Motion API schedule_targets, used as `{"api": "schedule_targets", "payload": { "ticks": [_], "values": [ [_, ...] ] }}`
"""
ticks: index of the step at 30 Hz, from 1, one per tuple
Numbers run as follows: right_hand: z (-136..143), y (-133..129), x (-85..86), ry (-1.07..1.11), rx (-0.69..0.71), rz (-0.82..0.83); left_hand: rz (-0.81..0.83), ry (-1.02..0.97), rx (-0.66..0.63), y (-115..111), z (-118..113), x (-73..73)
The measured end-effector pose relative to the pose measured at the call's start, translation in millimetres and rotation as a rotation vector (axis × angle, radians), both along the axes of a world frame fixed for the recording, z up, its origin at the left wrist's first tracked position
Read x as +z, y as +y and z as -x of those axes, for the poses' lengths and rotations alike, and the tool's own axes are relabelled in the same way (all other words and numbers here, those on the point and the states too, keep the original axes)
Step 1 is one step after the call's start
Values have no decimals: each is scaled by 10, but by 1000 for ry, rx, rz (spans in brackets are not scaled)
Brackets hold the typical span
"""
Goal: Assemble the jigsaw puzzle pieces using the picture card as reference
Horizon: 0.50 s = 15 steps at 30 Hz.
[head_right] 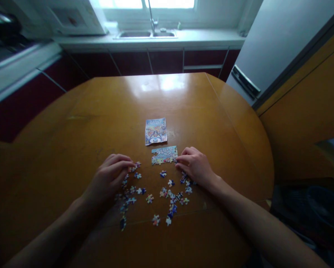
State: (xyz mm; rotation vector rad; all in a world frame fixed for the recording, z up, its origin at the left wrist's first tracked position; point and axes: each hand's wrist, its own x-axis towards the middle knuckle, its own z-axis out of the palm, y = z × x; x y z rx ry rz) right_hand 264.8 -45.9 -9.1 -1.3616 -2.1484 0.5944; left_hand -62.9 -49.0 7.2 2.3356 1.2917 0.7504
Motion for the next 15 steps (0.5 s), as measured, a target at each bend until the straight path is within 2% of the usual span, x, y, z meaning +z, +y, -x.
{"api": "schedule_targets", "payload": {
  "ticks": [5,11,15],
  "values": [
    [-19,10,-10,-111,29,-43,-22,-8,2,-1,3,-2],
    [-28,-20,34,-86,18,-50,-29,-15,1,4,-6,-7],
    [-30,-62,63,-106,61,-49,-23,-10,5,3,-3,-14]
  ]
}}
